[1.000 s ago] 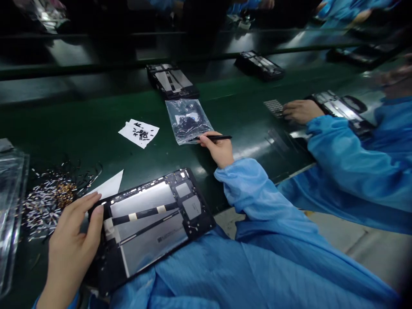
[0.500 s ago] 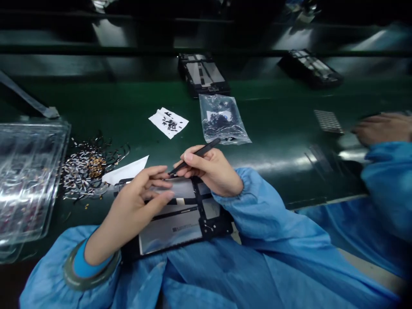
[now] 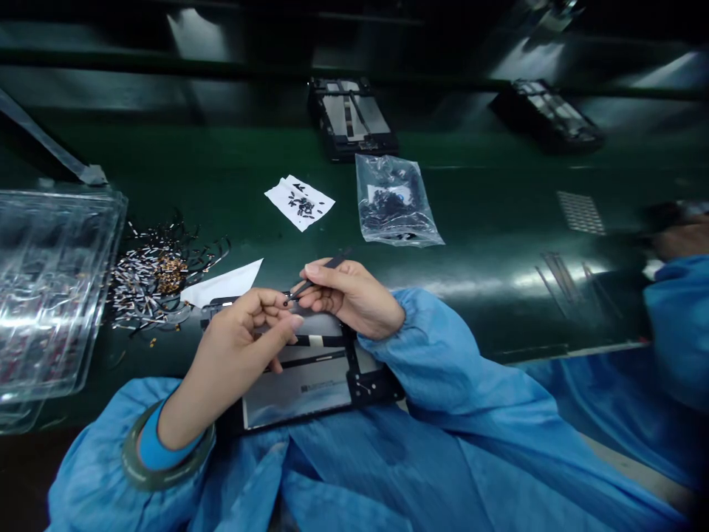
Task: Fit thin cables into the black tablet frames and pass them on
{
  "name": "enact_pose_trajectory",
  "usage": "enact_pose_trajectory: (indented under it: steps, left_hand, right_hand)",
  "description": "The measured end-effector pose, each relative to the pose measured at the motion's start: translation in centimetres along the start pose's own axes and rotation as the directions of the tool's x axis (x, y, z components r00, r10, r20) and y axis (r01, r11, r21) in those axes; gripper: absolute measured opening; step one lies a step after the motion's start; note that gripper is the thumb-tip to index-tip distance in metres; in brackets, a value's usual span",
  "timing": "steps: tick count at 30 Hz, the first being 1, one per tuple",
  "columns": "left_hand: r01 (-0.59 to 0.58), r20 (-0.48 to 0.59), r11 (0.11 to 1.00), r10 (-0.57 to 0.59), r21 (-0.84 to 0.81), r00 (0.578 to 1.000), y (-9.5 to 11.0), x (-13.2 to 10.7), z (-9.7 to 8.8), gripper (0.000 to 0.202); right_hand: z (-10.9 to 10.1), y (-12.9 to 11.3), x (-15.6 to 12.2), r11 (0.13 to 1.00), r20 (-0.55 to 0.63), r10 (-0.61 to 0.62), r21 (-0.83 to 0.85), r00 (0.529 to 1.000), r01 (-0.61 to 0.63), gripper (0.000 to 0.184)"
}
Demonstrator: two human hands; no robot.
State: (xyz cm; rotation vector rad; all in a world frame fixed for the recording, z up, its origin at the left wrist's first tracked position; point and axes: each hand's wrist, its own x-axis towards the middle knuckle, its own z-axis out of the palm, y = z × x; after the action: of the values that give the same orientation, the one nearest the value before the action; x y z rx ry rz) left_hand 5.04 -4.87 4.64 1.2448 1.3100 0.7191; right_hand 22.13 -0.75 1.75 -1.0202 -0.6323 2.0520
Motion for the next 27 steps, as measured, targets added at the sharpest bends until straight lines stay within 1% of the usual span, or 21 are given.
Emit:
enact_pose_trajectory:
  steps: [2, 3, 5, 7, 9, 12, 15, 17, 19, 21, 23, 25, 26, 27]
  left_hand:
    - [-0.011, -0.008, 0.999, 0.011, 0.03, 1.0, -0.2, -0.1, -0.3, 0.03]
    - [-0.021, -0.033, 0.998, 0.023, 0.059, 0.999, -0.3, -0.1, -0.5, 0.031]
    - [-0.047, -0.125, 0.991, 0.063, 0.128, 0.99, -0.7, -0.3, -1.3, 0.03]
    - [-0.048, -0.22, 0.983, 0.086, 0.175, 0.972, -1.2, -0.5, -2.3, 0.027]
    - [-0.028, -0.28, 0.983, 0.08, 0.184, 0.957, -1.8, -0.9, -3.3, 0.023]
    - [-0.001, -0.348, 0.982, 0.068, 0.188, 0.935, -2.7, -1.5, -4.4, 0.021]
    - [0.013, -0.391, 0.984, 0.059, 0.179, 0.918, -3.5, -2.0, -5.0, 0.021]
    - [0.018, -0.407, 0.988, 0.047, 0.154, 0.912, -3.9, -2.3, -5.3, 0.021]
    - [0.02, -0.442, 0.99, 0.044, 0.138, 0.896, -4.2, -2.7, -5.4, 0.022]
    - [0.016, -0.496, 0.99, 0.055, 0.139, 0.867, -4.2, -3.3, -5.5, 0.022]
    - [0.019, -0.553, 0.988, 0.071, 0.155, 0.83, -4.1, -4.2, -5.8, 0.024]
    - [0.038, -0.614, 0.978, 0.099, 0.207, 0.783, -4.1, -5.2, -6.5, 0.027]
    - [0.059, -0.648, 0.966, 0.124, 0.253, 0.751, -4.1, -5.6, -7.1, 0.029]
    - [0.087, -0.688, 0.945, 0.165, 0.316, 0.707, -4.1, -5.9, -7.9, 0.03]
  right_hand:
    - [0.0, -0.1, -0.1, 0.998, -0.019, -0.035, -0.047, 0.999, 0.034, 0.03]
    - [-0.1, -0.2, -0.1, 0.994, -0.04, -0.076, -0.082, 0.996, 0.072, 0.031]
    - [-0.3, -0.3, -0.3, 0.967, -0.095, -0.201, -0.181, 0.975, 0.182, 0.032]
    - [-0.6, -0.2, -0.3, 0.913, -0.134, -0.322, -0.306, 0.937, 0.269, 0.033]
    - [-0.9, 0.1, -0.2, 0.858, -0.142, -0.381, -0.421, 0.914, 0.293, 0.032]
    - [-1.3, 0.9, 0.0, 0.783, -0.108, -0.417, -0.547, 0.902, 0.296, 0.027]
    - [-1.5, 1.6, 0.2, 0.664, -0.041, -0.483, -0.668, 0.875, 0.335, 0.022]
    - [-1.5, 1.8, 0.2, 0.555, 0.012, -0.546, -0.744, 0.838, 0.372, 0.018]
    - [-1.5, 2.0, 0.1, 0.447, 0.063, -0.609, -0.796, 0.79, 0.408, 0.015]
    - [-1.5, 2.0, -0.2, 0.387, 0.089, -0.648, -0.816, 0.756, 0.429, 0.014]
    - [-1.5, 1.9, -0.5, 0.391, 0.066, -0.657, -0.821, 0.751, 0.415, 0.015]
    - [-1.5, 1.7, -0.7, 0.445, -0.008, -0.647, -0.816, 0.762, 0.369, 0.018]
    - [-1.5, 1.6, -0.8, 0.484, -0.06, -0.639, -0.806, 0.767, 0.341, 0.019]
    - [-1.5, 1.5, -0.8, 0.528, -0.116, -0.627, -0.79, 0.77, 0.311, 0.02]
